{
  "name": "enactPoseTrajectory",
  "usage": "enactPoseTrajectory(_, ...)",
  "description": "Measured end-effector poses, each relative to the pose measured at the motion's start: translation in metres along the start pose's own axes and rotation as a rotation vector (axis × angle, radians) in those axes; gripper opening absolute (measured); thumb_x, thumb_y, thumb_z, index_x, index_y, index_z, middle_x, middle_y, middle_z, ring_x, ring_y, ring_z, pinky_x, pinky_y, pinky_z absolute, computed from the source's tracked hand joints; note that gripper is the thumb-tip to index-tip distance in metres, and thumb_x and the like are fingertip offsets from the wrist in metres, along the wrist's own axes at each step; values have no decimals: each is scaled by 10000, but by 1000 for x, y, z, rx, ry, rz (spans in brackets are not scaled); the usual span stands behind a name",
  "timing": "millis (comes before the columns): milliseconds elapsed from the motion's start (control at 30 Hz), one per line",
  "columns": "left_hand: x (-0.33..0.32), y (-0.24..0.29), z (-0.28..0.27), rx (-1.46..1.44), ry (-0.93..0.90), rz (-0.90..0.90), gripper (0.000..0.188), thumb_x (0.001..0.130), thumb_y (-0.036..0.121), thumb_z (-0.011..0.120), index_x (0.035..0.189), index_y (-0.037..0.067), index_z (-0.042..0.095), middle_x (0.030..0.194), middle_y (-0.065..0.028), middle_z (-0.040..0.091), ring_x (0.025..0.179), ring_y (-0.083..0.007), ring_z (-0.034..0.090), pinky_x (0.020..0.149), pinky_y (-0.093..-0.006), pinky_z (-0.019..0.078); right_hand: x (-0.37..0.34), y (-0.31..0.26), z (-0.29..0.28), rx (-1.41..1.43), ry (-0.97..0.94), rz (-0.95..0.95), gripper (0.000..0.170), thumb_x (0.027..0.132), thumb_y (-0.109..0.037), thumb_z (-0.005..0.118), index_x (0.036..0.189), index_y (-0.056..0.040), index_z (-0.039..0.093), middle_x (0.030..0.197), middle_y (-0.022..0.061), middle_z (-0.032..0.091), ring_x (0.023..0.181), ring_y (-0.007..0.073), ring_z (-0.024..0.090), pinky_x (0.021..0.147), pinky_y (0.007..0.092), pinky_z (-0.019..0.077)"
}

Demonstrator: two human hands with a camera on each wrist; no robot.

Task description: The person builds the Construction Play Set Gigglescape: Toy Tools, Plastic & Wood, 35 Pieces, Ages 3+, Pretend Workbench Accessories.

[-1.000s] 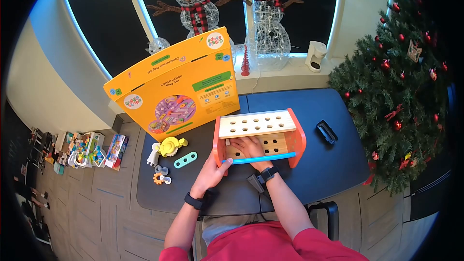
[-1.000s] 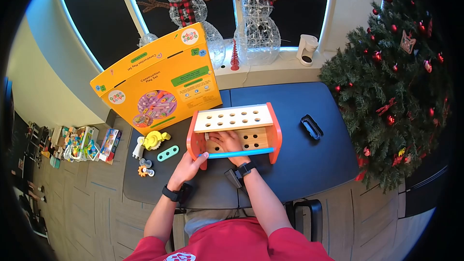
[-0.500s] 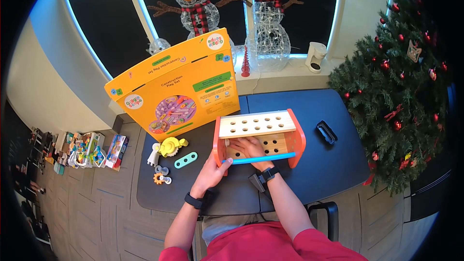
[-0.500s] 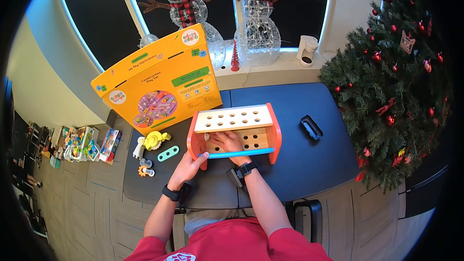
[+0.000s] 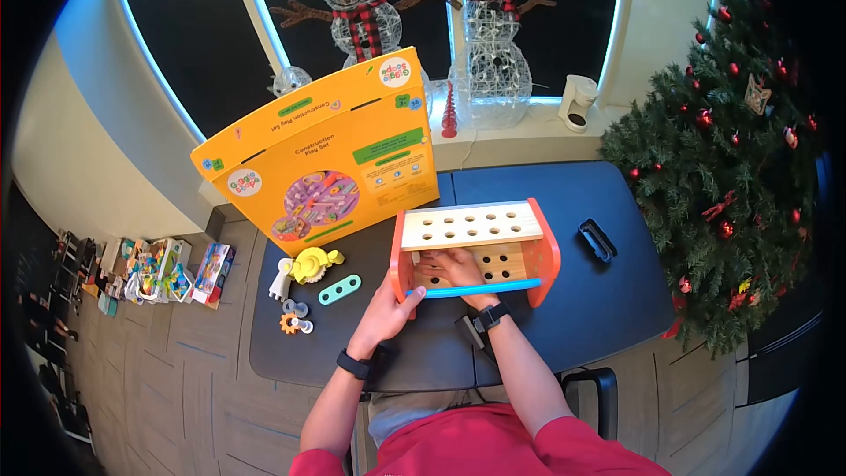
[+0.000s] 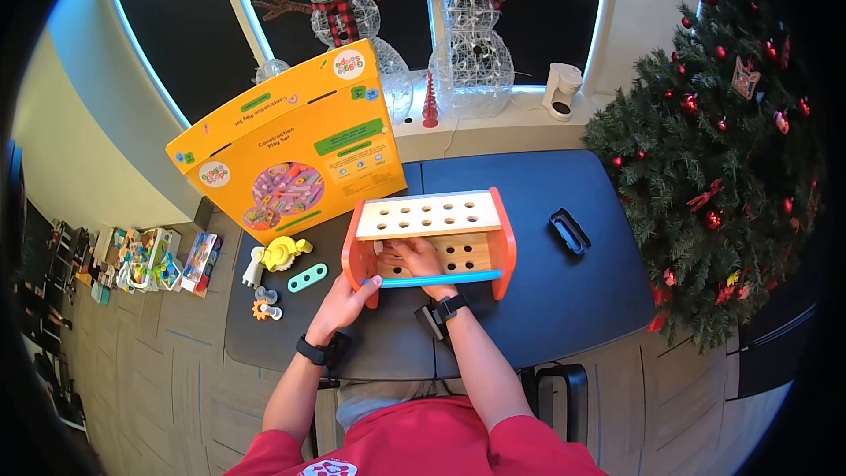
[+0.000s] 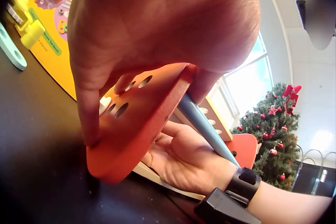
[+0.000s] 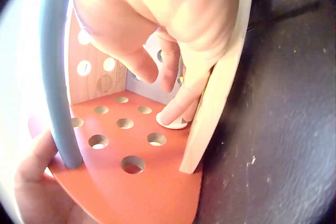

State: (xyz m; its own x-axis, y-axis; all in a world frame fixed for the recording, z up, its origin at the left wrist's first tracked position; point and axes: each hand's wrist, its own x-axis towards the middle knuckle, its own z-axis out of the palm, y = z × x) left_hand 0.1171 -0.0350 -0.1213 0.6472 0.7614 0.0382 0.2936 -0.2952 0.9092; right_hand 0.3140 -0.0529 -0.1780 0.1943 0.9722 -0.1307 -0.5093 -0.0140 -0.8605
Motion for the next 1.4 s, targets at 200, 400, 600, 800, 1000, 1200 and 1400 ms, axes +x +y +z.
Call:
enactPoseTrajectory(200,-1,9,0,-77,-22,-77,307,1001,235,667,1166,26,514,836,-46,595,687,-142,605,649,-316,513,3,3,-1,-58,11,-12,341,1081,-122,546,1329,110,569,1271,229,655,1138,346,701,963,439,617)
enactPoseTrajectory(400,-2,7,1,-87,-11,-45,323,1003,230,662,1203,23,516,848,-44,594,675,-136,601,633,-311,511,6,9,-4,-105,28,-50,282,1072,-82,523,1262,114,592,1156,211,698,1008,313,744,881,404,642)
enactPoseTrajectory(600,-2,9,1,-74,-11,-54,366,1002,242,666,1250,18,515,860,-51,605,671,-137,605,622,-316,513,1,0,1,-176,25,11,234,1070,-94,522,1175,93,616,1016,185,731,881,271,761,801,365,644)
enactPoseTrajectory(800,-1,2,3,-78,9,-32,414,1001,255,667,1307,25,510,868,-60,616,665,-140,608,619,-319,517,3,4,-7,-194,6,31,235,1063,-124,564,1181,70,623,1024,172,727,886,261,757,809,356,635)
enactPoseTrajectory(1000,-1,5,1,-83,-12,-85,464,1000,248,666,1367,24,493,877,-56,610,683,-133,601,646,-317,519,-1,0,-5,-17,-1,2,277,1055,-101,589,1277,60,621,1151,143,709,930,225,744,854,334,627)
enactPoseTrajectory(1200,-2,6,3,-75,18,-32,458,1006,238,658,1379,30,495,840,-49,604,661,-136,604,635,-317,518,4,5,-7,-108,-70,12,277,1038,-89,604,1272,53,644,1135,107,712,953,190,731,875,312,619)
enactPoseTrajectory(1400,-2,6,4,-62,23,-40,450,1006,233,660,1382,39,506,800,-37,609,646,-138,607,615,-314,516,3,7,-4,-283,-80,-59,274,976,-59,660,1231,42,664,992,96,737,911,164,728,835,295,604)
